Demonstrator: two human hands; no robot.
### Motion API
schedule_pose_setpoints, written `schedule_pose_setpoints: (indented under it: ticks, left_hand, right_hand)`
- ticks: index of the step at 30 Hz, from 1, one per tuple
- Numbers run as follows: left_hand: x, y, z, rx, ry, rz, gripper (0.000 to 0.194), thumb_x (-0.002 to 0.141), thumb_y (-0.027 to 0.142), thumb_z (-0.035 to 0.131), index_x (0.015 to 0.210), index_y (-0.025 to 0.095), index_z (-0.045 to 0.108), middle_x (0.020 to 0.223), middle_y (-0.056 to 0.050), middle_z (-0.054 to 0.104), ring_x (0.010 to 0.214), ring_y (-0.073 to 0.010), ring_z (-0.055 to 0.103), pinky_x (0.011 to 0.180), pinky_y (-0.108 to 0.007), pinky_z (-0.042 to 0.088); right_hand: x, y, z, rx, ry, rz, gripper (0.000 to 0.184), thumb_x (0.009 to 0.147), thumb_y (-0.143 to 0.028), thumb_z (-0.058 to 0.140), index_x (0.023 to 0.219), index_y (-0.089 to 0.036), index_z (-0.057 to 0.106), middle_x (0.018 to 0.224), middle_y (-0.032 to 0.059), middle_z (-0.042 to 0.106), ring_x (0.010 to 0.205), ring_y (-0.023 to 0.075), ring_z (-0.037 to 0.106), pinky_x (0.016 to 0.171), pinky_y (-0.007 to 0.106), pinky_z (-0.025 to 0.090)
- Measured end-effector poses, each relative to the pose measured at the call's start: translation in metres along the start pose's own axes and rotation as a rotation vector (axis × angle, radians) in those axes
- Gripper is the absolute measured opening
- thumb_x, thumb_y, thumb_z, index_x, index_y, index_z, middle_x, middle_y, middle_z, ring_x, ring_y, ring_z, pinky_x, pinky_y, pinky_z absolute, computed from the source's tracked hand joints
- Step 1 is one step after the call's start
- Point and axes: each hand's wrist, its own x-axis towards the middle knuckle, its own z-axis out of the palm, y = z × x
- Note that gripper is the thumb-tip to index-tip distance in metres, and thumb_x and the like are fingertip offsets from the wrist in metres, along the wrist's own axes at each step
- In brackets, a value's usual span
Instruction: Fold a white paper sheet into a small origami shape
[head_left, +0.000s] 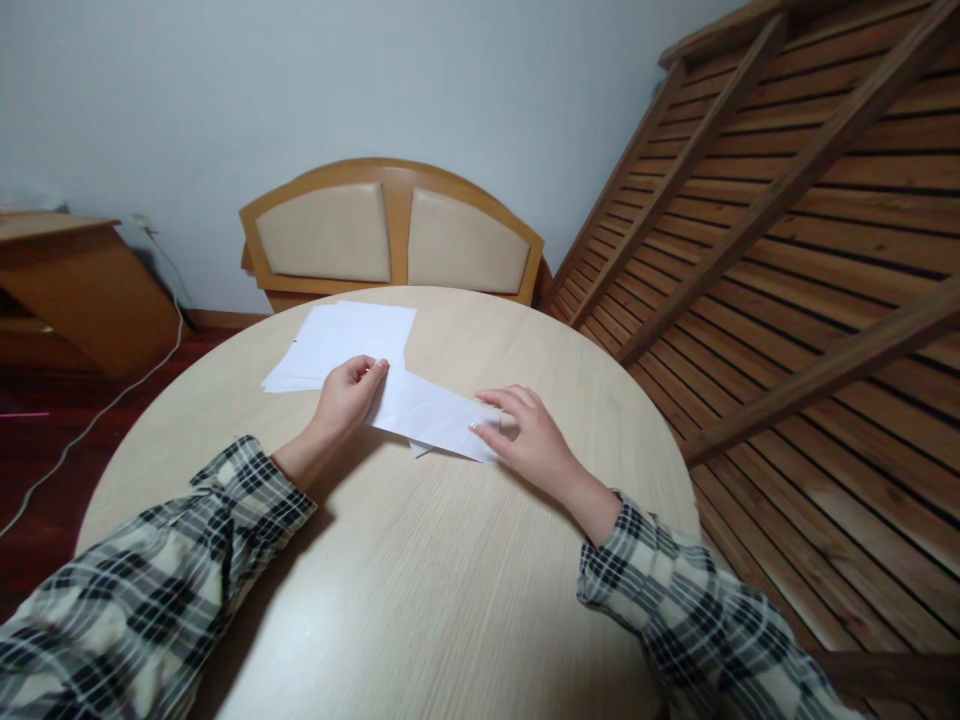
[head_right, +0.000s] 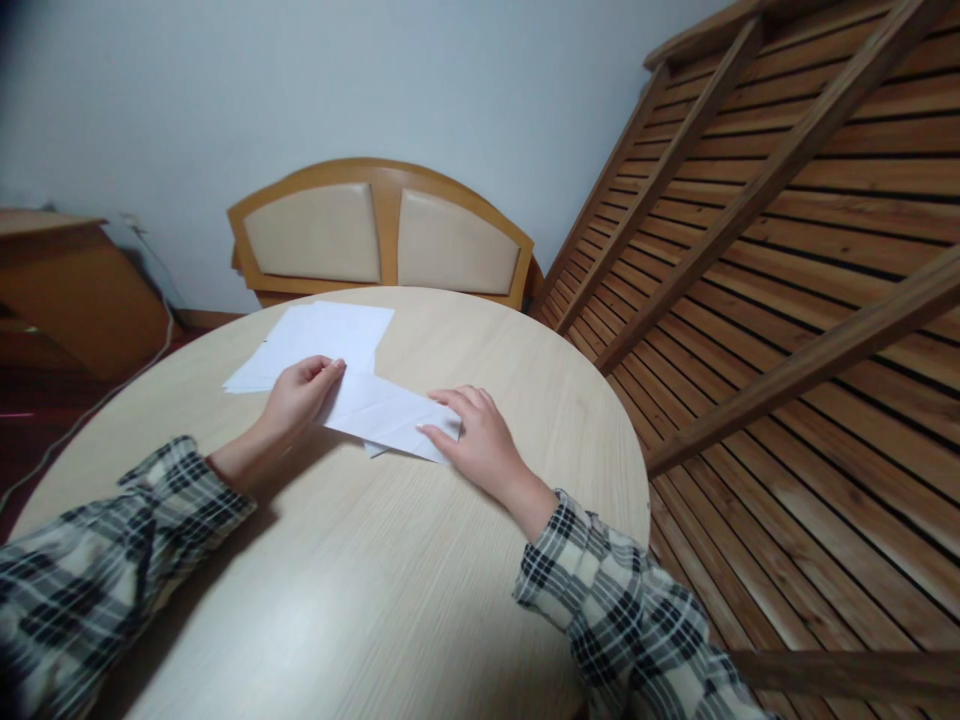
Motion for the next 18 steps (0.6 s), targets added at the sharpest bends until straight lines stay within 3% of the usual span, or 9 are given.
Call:
schedule_pose_setpoints:
  ticks: [3, 6, 9, 12, 15, 18]
  left_hand:
    - [-0.008, 0.003, 0.010, -0.090, -0.058, -0.071, 0.024, 0.076, 0.037, 0.061, 0.063, 0.018, 0.054, 0.058, 0.002, 0.047, 0.050, -0.0107, 0.040, 0.044, -0.023, 0.029]
    - [-0.013, 0.004, 0.017, -0.167, -0.115, -0.133, 0.022, 0.076, 0.036, 0.060, 0.064, 0.018, 0.054, 0.058, 0.002, 0.048, 0.050, -0.0113, 0.043, 0.043, -0.024, 0.031]
    - [-0.015, 0.005, 0.022, -0.243, -0.139, -0.169, 0.018, 0.077, 0.033, 0.060, 0.067, 0.018, 0.055, 0.062, 0.001, 0.052, 0.052, -0.0117, 0.046, 0.045, -0.024, 0.036]
    - [-0.016, 0.011, 0.024, -0.382, -0.141, -0.221, 0.020, 0.079, 0.036, 0.059, 0.070, 0.018, 0.056, 0.071, -0.003, 0.060, 0.058, -0.0137, 0.052, 0.052, -0.027, 0.044]
    - [-0.018, 0.019, 0.025, -0.527, -0.246, -0.339, 0.039, 0.085, 0.055, 0.049, 0.082, 0.017, 0.060, 0.080, -0.010, 0.066, 0.065, -0.0190, 0.059, 0.054, -0.030, 0.049]
    - [-0.023, 0.023, 0.026, -0.553, -0.383, -0.351, 0.056, 0.086, 0.067, 0.037, 0.094, 0.017, 0.061, 0.090, -0.015, 0.068, 0.079, -0.0241, 0.064, 0.061, -0.033, 0.053]
  right_hand:
    - [-0.005, -0.011, 0.010, -0.196, -0.148, -0.163, 0.061, 0.076, -0.043, 0.071, 0.131, -0.026, 0.052, 0.128, 0.0092, 0.055, 0.120, 0.0263, 0.046, 0.102, 0.046, 0.037]
    - [-0.009, -0.017, 0.015, -0.310, -0.226, -0.230, 0.071, 0.076, -0.045, 0.071, 0.139, -0.024, 0.044, 0.140, 0.0108, 0.047, 0.128, 0.0279, 0.040, 0.107, 0.048, 0.031]
    - [-0.009, -0.016, 0.017, -0.322, -0.246, -0.244, 0.052, 0.083, -0.033, 0.063, 0.133, -0.023, 0.052, 0.136, 0.0099, 0.053, 0.126, 0.0252, 0.045, 0.108, 0.047, 0.030]
    - [-0.008, -0.015, 0.015, -0.257, -0.226, -0.190, 0.030, 0.089, -0.021, 0.052, 0.116, -0.025, 0.064, 0.123, 0.0049, 0.065, 0.114, 0.0207, 0.057, 0.101, 0.042, 0.038]
    - [-0.007, -0.014, 0.012, -0.216, -0.135, -0.081, 0.027, 0.093, -0.024, 0.047, 0.108, -0.025, 0.069, 0.113, 0.0042, 0.070, 0.103, 0.0206, 0.064, 0.090, 0.038, 0.046]
    - [-0.007, -0.014, 0.008, -0.155, -0.034, 0.003, 0.026, 0.093, -0.027, 0.047, 0.106, -0.024, 0.070, 0.108, 0.0052, 0.072, 0.098, 0.0219, 0.066, 0.087, 0.039, 0.047]
